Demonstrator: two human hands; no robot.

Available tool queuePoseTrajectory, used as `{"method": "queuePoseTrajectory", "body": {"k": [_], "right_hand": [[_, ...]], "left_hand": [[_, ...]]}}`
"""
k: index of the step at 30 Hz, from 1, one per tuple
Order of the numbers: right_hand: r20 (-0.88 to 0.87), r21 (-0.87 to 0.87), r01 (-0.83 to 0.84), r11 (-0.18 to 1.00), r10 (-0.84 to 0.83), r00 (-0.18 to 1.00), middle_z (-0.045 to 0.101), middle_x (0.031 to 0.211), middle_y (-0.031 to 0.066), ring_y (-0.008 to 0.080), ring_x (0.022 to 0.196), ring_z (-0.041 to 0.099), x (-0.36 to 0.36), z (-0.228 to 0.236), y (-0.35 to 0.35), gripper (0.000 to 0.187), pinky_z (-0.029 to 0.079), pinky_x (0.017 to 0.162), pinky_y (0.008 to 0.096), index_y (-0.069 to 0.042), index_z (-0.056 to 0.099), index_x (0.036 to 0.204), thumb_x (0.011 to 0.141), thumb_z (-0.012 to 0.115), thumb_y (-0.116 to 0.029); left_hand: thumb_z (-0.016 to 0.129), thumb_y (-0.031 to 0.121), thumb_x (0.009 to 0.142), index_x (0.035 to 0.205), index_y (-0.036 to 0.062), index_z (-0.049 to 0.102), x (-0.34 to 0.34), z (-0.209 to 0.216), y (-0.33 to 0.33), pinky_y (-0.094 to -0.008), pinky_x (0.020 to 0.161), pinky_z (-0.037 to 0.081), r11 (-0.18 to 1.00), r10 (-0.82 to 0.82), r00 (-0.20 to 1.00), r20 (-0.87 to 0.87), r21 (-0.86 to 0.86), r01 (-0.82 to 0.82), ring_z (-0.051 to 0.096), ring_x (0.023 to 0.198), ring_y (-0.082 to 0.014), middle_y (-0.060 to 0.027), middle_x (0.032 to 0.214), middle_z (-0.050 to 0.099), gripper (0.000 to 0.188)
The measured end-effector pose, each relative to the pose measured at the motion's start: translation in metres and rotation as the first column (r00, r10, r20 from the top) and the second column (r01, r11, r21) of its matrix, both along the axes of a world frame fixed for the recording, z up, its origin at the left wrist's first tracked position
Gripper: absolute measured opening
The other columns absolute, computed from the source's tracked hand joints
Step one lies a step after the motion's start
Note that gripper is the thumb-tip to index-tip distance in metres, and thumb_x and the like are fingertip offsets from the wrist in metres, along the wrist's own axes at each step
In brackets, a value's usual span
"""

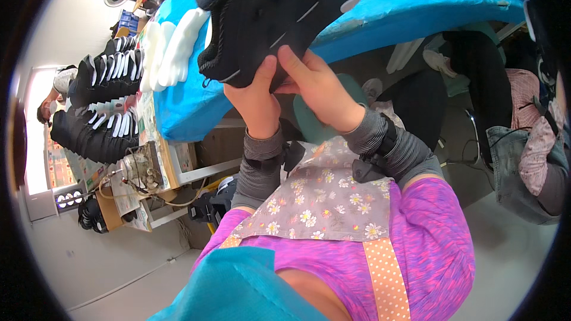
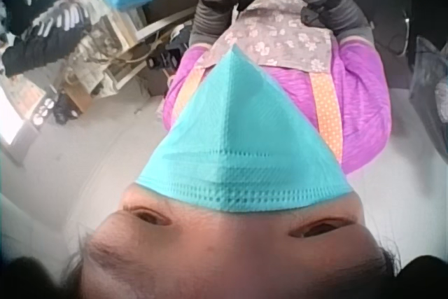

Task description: The person manipulates a black shoe upper, turning it over to check the interior and tongue, then places a white foam insert inside the upper and adjusts its positioning.

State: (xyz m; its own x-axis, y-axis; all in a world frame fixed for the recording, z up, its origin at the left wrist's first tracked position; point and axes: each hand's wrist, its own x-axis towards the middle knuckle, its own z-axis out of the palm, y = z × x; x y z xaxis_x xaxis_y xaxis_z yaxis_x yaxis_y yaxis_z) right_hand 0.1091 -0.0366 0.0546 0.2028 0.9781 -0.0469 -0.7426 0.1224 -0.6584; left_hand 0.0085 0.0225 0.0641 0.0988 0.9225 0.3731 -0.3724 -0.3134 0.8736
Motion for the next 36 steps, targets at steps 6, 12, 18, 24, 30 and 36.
{"method": "queuePoseTrajectory", "body": {"k": [6,12,18,24,30,36], "right_hand": [[0.256,-0.155,0.005,0.988,0.035,0.966,0.065,0.108,0.0093,0.0093,0.099,0.060,0.034,-0.036,0.005,0.041,0.051,0.079,0.0270,-0.007,0.053,0.088,0.099,0.062,-0.045],[-0.035,0.151,0.141,0.978,-0.137,0.990,0.058,0.131,0.0042,0.0179,0.119,0.057,0.034,-0.014,0.001,0.052,0.045,0.103,0.0339,-0.005,0.048,0.141,0.094,0.070,-0.013],[0.071,0.137,0.259,0.956,-0.271,0.960,0.062,0.125,0.0045,0.0155,0.115,0.058,0.026,-0.008,-0.006,0.049,0.047,0.099,0.0313,-0.003,0.053,0.135,0.090,0.073,-0.008],[0.314,0.152,0.383,0.911,-0.412,0.855,0.069,0.109,0.0029,0.0122,0.099,0.064,0.017,-0.006,-0.011,0.033,0.052,0.087,0.0270,-0.001,0.067,0.116,0.086,0.079,-0.010],[0.277,0.148,0.426,0.893,-0.451,0.849,0.070,0.106,0.0027,0.0118,0.095,0.065,0.017,-0.006,-0.010,0.029,0.052,0.085,0.0265,0.000,0.069,0.111,0.086,0.079,-0.010],[0.326,0.131,0.391,0.911,-0.413,0.851,0.068,0.107,0.0029,0.0137,0.098,0.063,0.023,0.004,-0.017,0.032,0.051,0.087,0.0287,0.000,0.066,0.114,0.086,0.079,-0.010]], "left_hand": [[0.080,-0.001,0.078,0.120,-0.0045,0.064,-0.006,0.006,-0.004,-0.0299,0.089,0.052,0.982,-0.121,0.992,-0.017,-0.150,0.117,0.065,0.100,-0.0162,-0.0089,0.112,0.070,0.045],[0.078,0.002,0.082,0.125,-0.0024,0.059,-0.003,0.008,-0.014,-0.0305,0.090,0.052,0.881,-0.388,0.919,0.074,-0.264,0.393,0.063,0.102,-0.0150,-0.0074,0.115,0.067,0.047],[0.080,0.010,0.084,0.128,-0.0008,0.054,-0.007,0.003,-0.012,-0.0312,0.091,0.052,0.927,-0.267,0.955,0.128,-0.237,0.291,0.063,0.104,-0.0161,-0.0085,0.118,0.066,0.052],[0.079,0.010,0.085,0.122,0.0000,0.060,-0.007,0.004,-0.009,-0.0313,0.087,0.053,0.909,-0.244,0.952,0.187,-0.299,0.292,0.065,0.100,-0.0167,-0.0073,0.113,0.068,0.043],[0.071,0.014,0.093,0.123,-0.0001,0.059,-0.008,-0.003,-0.009,-0.0315,0.089,0.053,0.905,-0.265,0.956,0.127,-0.311,0.292,0.064,0.102,-0.0169,-0.0078,0.117,0.067,0.035],[0.045,0.056,0.103,0.133,-0.0035,0.055,-0.022,0.000,-0.011,-0.0339,0.103,0.047,0.882,-0.388,0.904,0.181,-0.213,0.421,0.057,0.123,-0.0231,-0.0135,0.133,0.059,0.067]]}}
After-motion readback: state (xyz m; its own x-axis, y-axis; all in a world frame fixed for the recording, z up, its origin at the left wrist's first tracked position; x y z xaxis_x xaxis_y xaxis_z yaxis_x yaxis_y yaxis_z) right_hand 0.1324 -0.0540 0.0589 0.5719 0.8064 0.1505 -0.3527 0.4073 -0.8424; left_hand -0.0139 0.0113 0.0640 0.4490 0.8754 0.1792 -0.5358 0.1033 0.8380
